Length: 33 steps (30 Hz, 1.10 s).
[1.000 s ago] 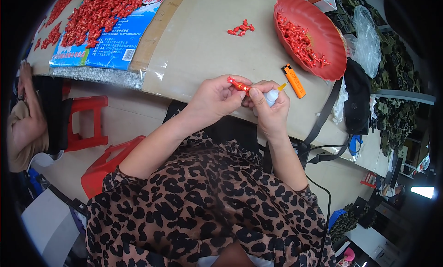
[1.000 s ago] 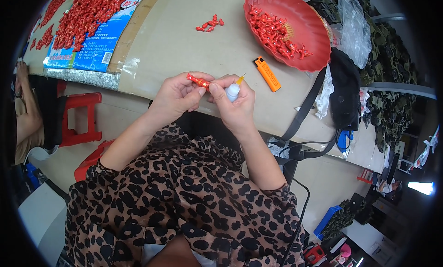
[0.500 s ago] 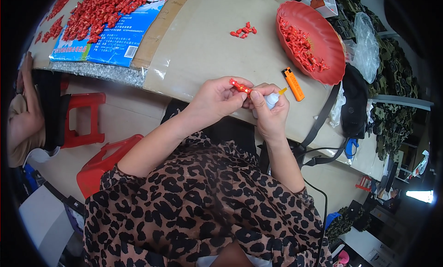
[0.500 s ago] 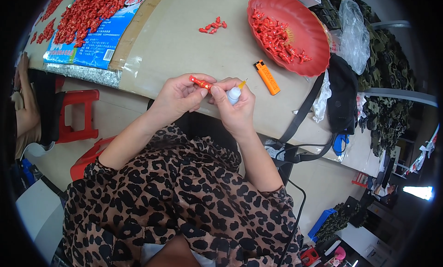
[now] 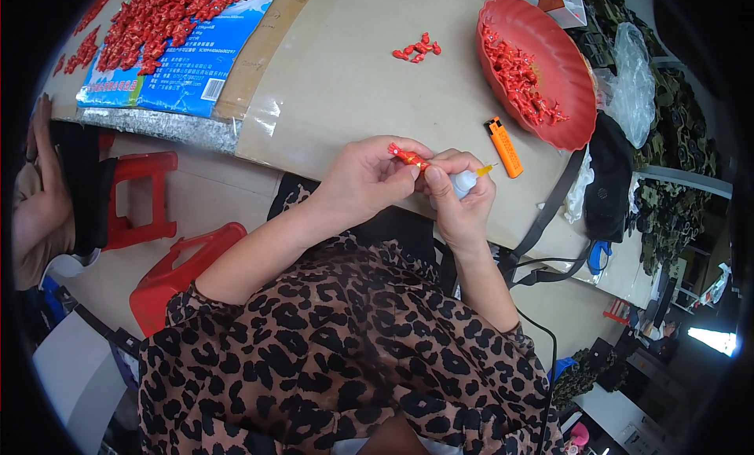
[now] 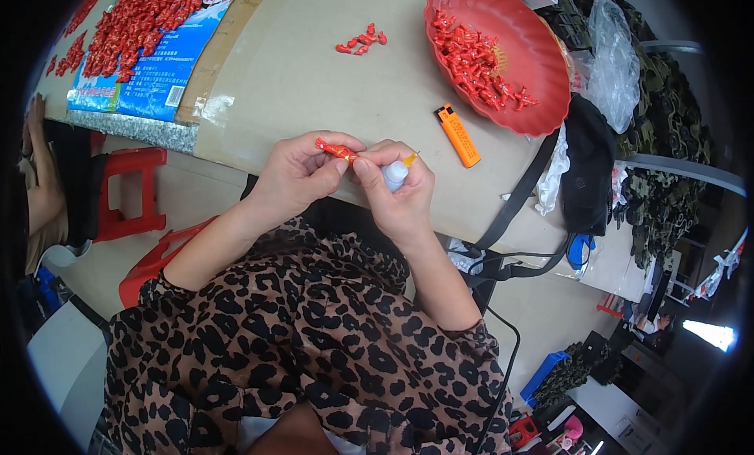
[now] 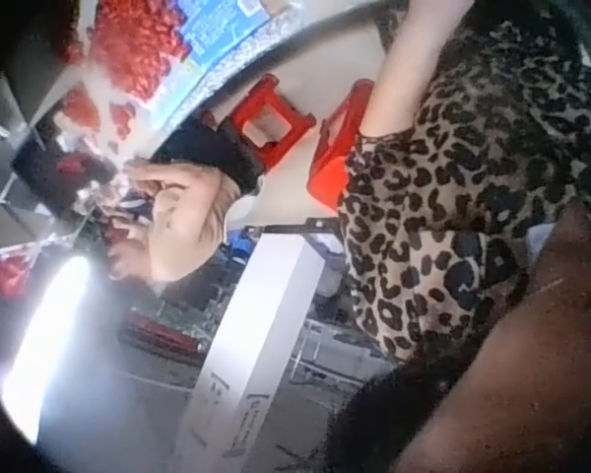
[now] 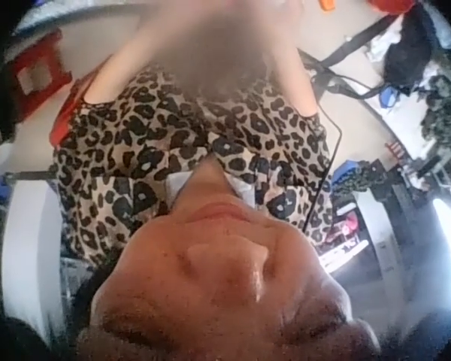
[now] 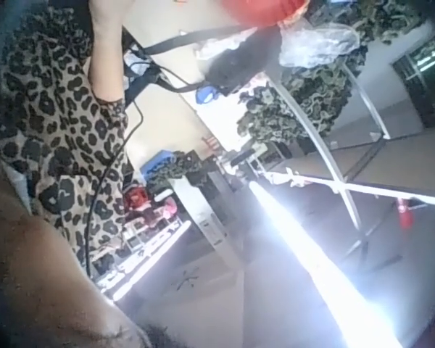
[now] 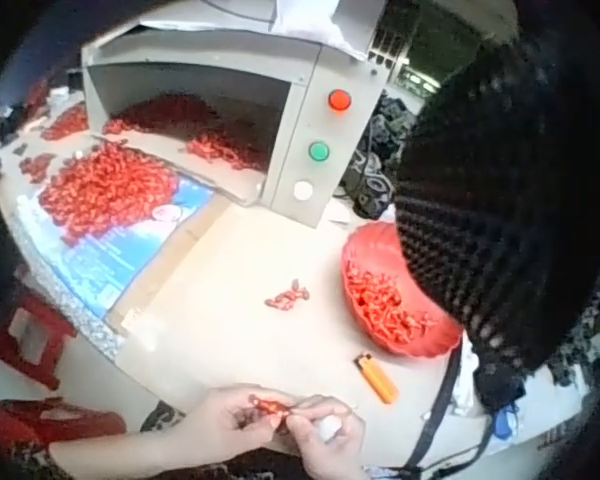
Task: The person applies glue from a bottle onto small plastic toy parts and joins them together by hand at a workbench.
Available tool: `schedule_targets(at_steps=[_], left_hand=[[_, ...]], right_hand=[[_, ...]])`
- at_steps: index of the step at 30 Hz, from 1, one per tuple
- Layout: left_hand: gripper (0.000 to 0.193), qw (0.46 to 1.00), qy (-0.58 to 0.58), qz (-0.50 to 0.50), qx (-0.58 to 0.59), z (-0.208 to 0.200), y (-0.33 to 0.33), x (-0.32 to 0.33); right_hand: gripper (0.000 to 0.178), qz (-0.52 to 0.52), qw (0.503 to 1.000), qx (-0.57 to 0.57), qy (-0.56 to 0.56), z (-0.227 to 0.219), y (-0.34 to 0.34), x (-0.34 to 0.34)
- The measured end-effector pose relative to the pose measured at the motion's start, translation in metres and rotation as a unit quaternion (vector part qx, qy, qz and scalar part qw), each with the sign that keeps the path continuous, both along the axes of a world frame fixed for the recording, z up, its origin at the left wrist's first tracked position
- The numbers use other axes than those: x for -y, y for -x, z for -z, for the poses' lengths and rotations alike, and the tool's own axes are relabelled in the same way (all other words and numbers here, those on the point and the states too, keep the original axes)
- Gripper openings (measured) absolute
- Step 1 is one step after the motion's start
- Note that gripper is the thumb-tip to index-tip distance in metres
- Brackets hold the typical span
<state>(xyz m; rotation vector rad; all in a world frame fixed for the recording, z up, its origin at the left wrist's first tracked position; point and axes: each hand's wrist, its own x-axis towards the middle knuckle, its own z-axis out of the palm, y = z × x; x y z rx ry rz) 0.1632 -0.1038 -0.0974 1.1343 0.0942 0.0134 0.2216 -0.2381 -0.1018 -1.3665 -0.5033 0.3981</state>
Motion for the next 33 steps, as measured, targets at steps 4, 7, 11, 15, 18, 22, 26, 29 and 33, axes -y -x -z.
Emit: schedule_targets(at_steps=[4,7,11,15,18,22,26,29,33], left_hand=[[0.021,1.000,-0.023,-0.013,0.010,0.0039,0.0008,0.0006],[0.022,1.000,0.019,0.000,0.006,0.0024,0.0012,0.0004],[0.022,1.000,0.027,0.004,-0.004,0.0017,0.0024,-0.0024],[0.020,1.000,-0.001,0.013,-0.021,0.0017,0.0021,-0.0050],[0.020,1.000,-0.001,0.015,-0.025,0.0005,0.0013,-0.0059],[0.020,1.000,0.012,0.020,-0.018,-0.0011,0.0007,-0.0070],[0.021,1.000,0.000,0.029,-0.005,0.0033,0.0003,-0.0084],[0.021,1.000,-0.012,0.023,0.010,0.0027,0.0013,-0.0074],[0.022,0.999,-0.002,0.018,0.030,0.0046,0.0001,-0.0057]], right_hand=[[0.007,-0.001,1.000,0.001,0.006,-0.0007,0.0007,-0.0002],[0.007,0.002,1.000,0.003,0.013,-0.0001,0.0010,0.0005],[0.007,0.002,1.000,-0.001,-0.013,0.0033,0.0013,0.0010],[0.006,-0.004,1.000,0.006,-0.009,0.0039,0.0019,0.0014],[0.006,0.007,1.000,-0.003,-0.008,0.0032,0.0034,0.0012],[0.006,0.001,1.000,0.010,0.001,0.0036,0.0022,0.0028],[0.006,-0.003,0.999,0.030,0.026,0.0007,0.0021,0.0028],[0.006,-0.001,0.999,0.040,0.028,0.0006,0.0024,0.0027],[0.005,0.012,0.999,0.029,0.003,0.0033,0.0038,0.0005]])
